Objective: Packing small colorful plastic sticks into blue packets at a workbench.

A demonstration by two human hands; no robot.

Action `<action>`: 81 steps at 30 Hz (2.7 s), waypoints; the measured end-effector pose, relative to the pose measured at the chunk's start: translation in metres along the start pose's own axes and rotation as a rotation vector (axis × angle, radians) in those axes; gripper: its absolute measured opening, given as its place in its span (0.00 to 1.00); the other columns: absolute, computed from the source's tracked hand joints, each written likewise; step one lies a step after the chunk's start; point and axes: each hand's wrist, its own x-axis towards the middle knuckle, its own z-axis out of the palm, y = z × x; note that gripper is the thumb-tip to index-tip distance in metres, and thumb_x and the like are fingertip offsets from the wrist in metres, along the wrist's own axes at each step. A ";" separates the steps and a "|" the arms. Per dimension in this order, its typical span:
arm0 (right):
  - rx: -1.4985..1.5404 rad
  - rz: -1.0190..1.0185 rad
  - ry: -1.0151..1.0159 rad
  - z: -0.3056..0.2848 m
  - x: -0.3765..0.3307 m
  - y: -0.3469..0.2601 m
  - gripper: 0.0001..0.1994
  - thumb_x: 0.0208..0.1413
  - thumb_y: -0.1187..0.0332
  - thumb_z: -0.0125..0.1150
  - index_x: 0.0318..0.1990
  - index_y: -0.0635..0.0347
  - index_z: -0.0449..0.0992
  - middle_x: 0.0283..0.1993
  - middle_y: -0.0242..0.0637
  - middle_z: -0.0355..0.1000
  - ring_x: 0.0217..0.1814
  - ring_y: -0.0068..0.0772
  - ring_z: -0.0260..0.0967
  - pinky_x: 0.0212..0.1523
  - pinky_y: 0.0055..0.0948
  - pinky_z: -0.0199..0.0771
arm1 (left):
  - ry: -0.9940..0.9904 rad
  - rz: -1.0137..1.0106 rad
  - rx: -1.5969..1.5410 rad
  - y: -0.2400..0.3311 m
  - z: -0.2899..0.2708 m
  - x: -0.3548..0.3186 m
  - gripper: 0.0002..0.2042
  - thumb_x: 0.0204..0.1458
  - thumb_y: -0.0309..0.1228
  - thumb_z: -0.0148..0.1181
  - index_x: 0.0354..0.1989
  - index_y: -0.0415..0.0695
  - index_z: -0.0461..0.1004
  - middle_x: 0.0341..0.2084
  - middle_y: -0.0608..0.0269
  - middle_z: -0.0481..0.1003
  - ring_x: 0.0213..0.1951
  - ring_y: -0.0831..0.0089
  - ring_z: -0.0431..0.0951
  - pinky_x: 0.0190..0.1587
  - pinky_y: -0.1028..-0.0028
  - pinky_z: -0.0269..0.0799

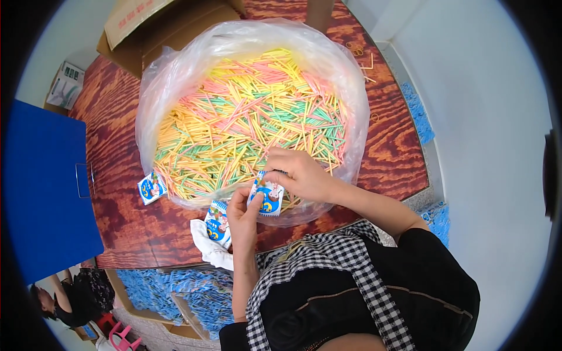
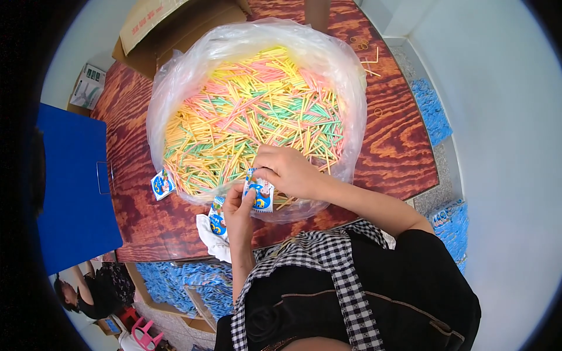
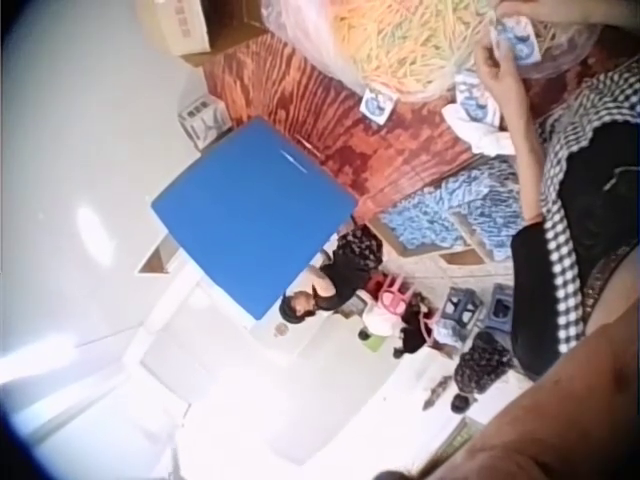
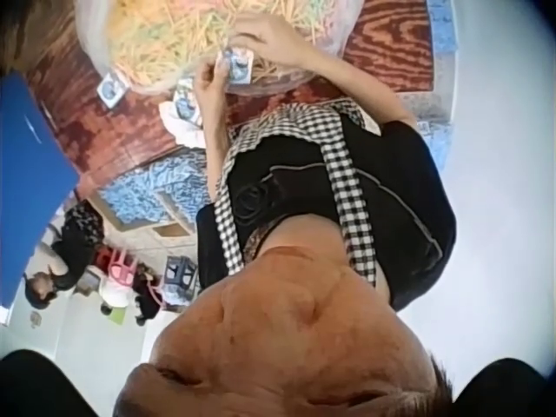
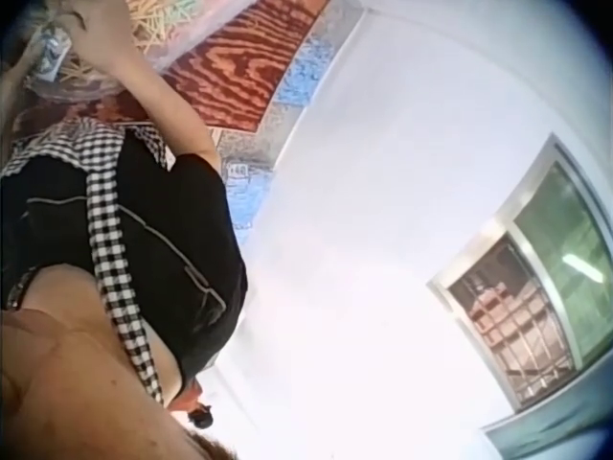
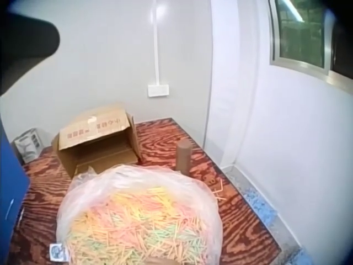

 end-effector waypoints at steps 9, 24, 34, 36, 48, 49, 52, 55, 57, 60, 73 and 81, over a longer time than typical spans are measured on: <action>-0.099 0.082 0.024 -0.006 -0.009 0.024 0.05 0.52 0.71 0.58 0.31 0.63 0.73 0.30 0.40 0.67 0.36 0.41 0.68 0.36 0.37 0.67 | 0.012 0.167 0.383 -0.009 -0.023 -0.007 0.03 0.58 0.24 0.52 0.34 0.38 0.71 0.26 0.72 0.71 0.29 0.87 0.66 0.33 0.84 0.62; -1.221 0.023 0.219 -0.064 0.006 0.069 0.19 0.42 0.73 0.61 0.46 0.61 0.71 0.40 0.39 0.68 0.49 0.40 0.63 0.52 0.36 0.61 | -0.036 0.096 0.057 -0.006 -0.015 0.000 0.05 0.58 0.24 0.53 0.40 0.37 0.71 0.31 0.69 0.74 0.32 0.87 0.70 0.36 0.84 0.66; -0.954 -0.155 0.268 -0.063 -0.002 0.049 0.17 0.41 0.80 0.52 0.42 0.61 0.71 0.38 0.41 0.69 0.45 0.44 0.65 0.50 0.40 0.60 | 0.020 0.100 0.021 -0.003 -0.020 -0.002 0.05 0.58 0.25 0.54 0.39 0.38 0.72 0.29 0.70 0.75 0.31 0.87 0.71 0.35 0.84 0.66; -0.904 -0.202 0.253 -0.060 0.012 0.033 0.16 0.41 0.81 0.52 0.42 0.61 0.70 0.39 0.43 0.70 0.46 0.45 0.66 0.49 0.42 0.60 | 0.023 0.106 0.022 -0.002 -0.021 -0.002 0.05 0.58 0.27 0.55 0.38 0.38 0.73 0.30 0.70 0.75 0.30 0.87 0.72 0.35 0.83 0.67; 0.416 0.433 0.165 -0.060 0.032 0.051 0.02 0.59 0.75 0.51 0.38 0.61 0.69 0.26 0.33 0.68 0.28 0.27 0.68 0.31 0.27 0.69 | 0.027 0.044 -0.127 -0.001 -0.018 0.006 0.07 0.58 0.26 0.54 0.42 0.37 0.72 0.32 0.67 0.76 0.31 0.83 0.74 0.36 0.82 0.69; 0.797 0.467 0.215 -0.057 0.036 0.052 0.03 0.61 0.72 0.51 0.38 0.61 0.69 0.25 0.30 0.67 0.28 0.22 0.67 0.31 0.25 0.68 | -0.057 0.042 -0.305 -0.001 -0.017 0.010 0.09 0.58 0.27 0.52 0.46 0.37 0.70 0.37 0.62 0.76 0.37 0.78 0.75 0.41 0.78 0.70; 1.049 0.373 0.338 -0.031 0.034 0.045 0.04 0.61 0.70 0.51 0.39 0.61 0.68 0.25 0.30 0.67 0.29 0.23 0.67 0.32 0.25 0.69 | -0.153 -0.030 -0.658 0.006 0.005 0.019 0.10 0.58 0.26 0.50 0.47 0.37 0.69 0.48 0.52 0.71 0.50 0.65 0.72 0.54 0.67 0.66; 0.790 0.133 0.398 0.009 0.029 0.030 0.08 0.62 0.71 0.51 0.46 0.61 0.66 0.26 0.30 0.67 0.30 0.22 0.67 0.34 0.25 0.70 | -0.229 -0.118 -0.968 0.010 0.032 0.028 0.10 0.57 0.25 0.48 0.45 0.33 0.68 0.59 0.43 0.60 0.64 0.53 0.57 0.68 0.58 0.49; 0.706 0.123 0.374 0.023 0.019 0.015 0.12 0.61 0.73 0.49 0.51 0.60 0.64 0.29 0.30 0.68 0.32 0.20 0.68 0.32 0.22 0.71 | -0.156 -0.212 -1.085 0.014 0.044 0.031 0.11 0.59 0.26 0.46 0.45 0.32 0.67 0.57 0.43 0.62 0.63 0.55 0.58 0.67 0.59 0.52; 0.491 0.258 0.465 0.037 0.007 0.006 0.12 0.61 0.75 0.47 0.52 0.58 0.65 0.35 0.35 0.71 0.36 0.17 0.69 0.33 0.19 0.70 | -0.087 -0.316 -1.159 0.000 0.034 0.039 0.11 0.60 0.27 0.44 0.45 0.32 0.68 0.55 0.43 0.64 0.62 0.56 0.59 0.67 0.60 0.53; 0.694 0.132 0.091 0.015 -0.009 0.032 0.08 0.63 0.67 0.50 0.44 0.61 0.71 0.36 0.29 0.68 0.37 0.17 0.66 0.40 0.19 0.68 | -0.155 0.481 0.174 0.033 0.023 -0.004 0.04 0.59 0.26 0.49 0.38 0.40 0.69 0.60 0.49 0.64 0.65 0.55 0.57 0.65 0.57 0.50; 0.402 0.025 0.067 0.029 -0.020 0.047 0.11 0.60 0.70 0.55 0.49 0.62 0.72 0.41 0.36 0.73 0.45 0.26 0.71 0.44 0.26 0.71 | -0.331 0.817 1.096 0.047 0.038 -0.008 0.05 0.49 0.20 0.53 0.34 0.41 0.67 0.62 0.48 0.61 0.66 0.46 0.53 0.67 0.50 0.38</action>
